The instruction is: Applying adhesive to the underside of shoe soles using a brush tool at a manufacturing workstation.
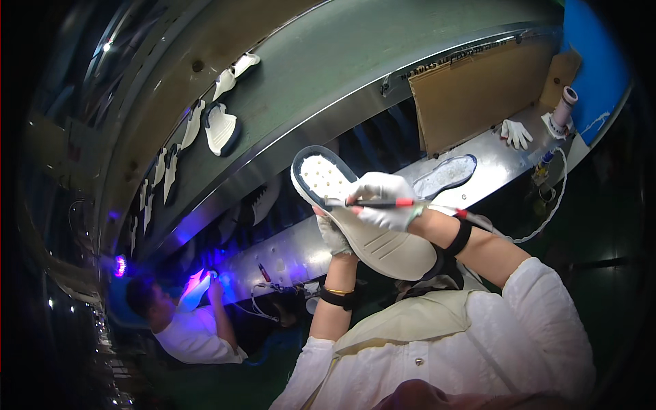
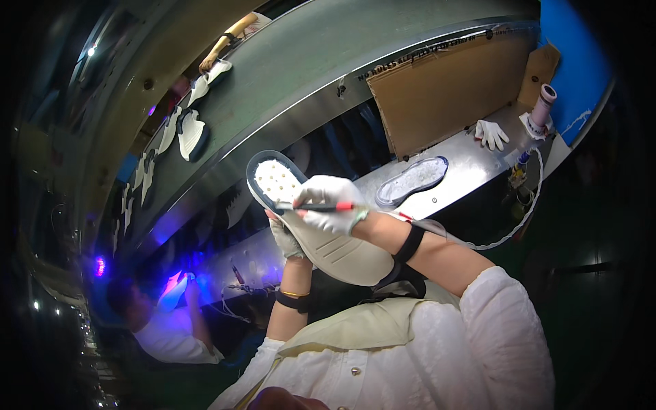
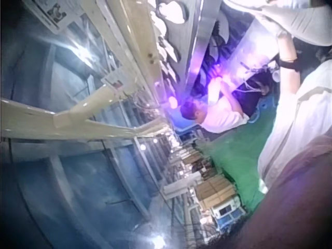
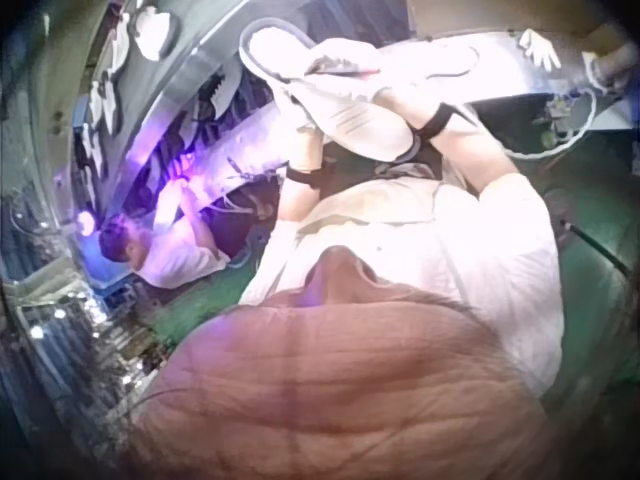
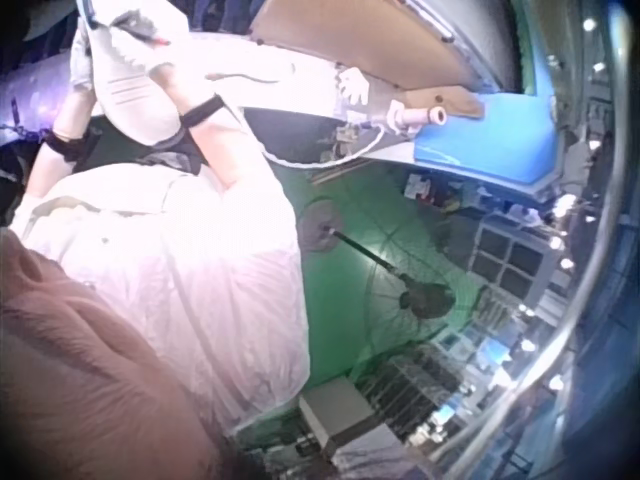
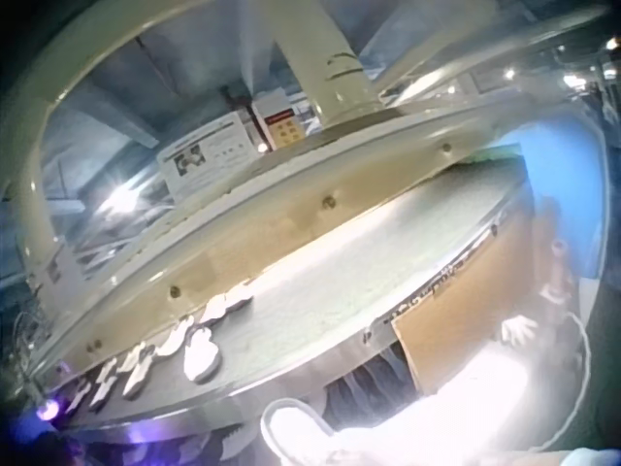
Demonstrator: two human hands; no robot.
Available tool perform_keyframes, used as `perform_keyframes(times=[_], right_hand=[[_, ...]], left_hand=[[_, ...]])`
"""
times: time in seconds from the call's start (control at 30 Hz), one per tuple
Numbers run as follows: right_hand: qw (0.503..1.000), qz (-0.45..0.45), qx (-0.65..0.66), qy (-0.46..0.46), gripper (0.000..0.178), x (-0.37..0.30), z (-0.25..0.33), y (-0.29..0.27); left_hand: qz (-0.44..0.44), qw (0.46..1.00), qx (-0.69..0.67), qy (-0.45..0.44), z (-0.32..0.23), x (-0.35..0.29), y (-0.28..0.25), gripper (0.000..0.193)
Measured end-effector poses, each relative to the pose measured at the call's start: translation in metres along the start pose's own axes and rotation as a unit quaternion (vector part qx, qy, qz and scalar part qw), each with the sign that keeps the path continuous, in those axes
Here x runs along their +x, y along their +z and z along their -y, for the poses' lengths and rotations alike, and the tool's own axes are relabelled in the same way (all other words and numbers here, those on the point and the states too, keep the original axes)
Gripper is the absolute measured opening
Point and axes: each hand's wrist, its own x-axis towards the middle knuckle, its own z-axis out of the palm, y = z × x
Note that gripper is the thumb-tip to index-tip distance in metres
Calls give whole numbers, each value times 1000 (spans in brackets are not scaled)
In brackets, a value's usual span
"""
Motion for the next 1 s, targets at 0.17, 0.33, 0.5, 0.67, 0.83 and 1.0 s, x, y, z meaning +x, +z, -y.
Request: perform_keyframes(times=[0.17,0.33,0.5,0.67,0.83,1.0], right_hand=[[975,54,139,168,13,-17,3,8],[999,2,-43,24,8,-29,4,25],[981,32,80,175,8,-49,19,33],[966,-74,141,205,13,-42,21,19],[985,-46,99,134,9,-75,37,-7],[936,-57,244,248,9,-106,43,-50]], left_hand=[[99,992,-57,-53,-7,1,-4,77],[130,986,-51,-92,-15,13,-16,86],[135,982,-70,-112,-22,11,-24,91],[173,975,-94,-106,-17,0,-9,84],[76,983,-27,-164,17,-11,12,84],[161,960,-80,-214,45,-22,35,84]])
